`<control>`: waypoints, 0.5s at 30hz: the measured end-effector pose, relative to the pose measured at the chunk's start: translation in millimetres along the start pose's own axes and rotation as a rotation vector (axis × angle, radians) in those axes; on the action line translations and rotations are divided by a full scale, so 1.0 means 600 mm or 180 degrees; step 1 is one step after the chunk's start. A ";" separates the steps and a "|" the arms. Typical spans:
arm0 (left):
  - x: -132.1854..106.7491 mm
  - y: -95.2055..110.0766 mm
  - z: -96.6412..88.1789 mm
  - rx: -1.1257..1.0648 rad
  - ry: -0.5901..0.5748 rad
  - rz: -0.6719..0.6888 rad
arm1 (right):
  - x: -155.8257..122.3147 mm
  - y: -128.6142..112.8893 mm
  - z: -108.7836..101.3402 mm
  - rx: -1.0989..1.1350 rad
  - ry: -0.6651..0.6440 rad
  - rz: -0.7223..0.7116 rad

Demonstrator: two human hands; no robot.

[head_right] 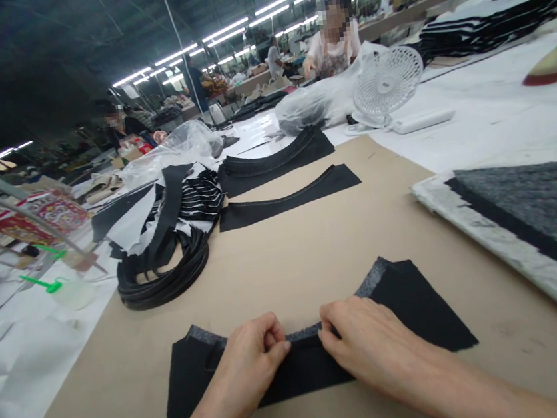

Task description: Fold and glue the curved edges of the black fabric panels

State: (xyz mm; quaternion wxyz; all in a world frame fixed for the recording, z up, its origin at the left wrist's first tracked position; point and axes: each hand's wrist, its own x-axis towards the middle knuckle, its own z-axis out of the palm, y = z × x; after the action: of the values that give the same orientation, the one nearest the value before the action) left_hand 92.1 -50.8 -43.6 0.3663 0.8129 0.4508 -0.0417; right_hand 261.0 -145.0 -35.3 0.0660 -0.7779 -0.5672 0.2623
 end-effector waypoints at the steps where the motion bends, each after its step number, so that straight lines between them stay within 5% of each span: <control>1: 0.001 0.000 0.001 0.0003 0.0001 -0.0003 | 0.001 0.000 0.001 0.0001 -0.0007 0.0006; 15: 0.004 -0.003 0.008 0.0000 0.0039 -0.0082 | 0.007 -0.001 0.005 -0.0035 -0.0048 -0.0008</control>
State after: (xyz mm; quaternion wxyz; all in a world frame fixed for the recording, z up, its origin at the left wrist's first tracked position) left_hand 93.5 -51.4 -48.9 0.3629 0.8074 0.4634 -0.0414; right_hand 260.1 -141.5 -39.1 0.0578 -0.7755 -0.5701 0.2649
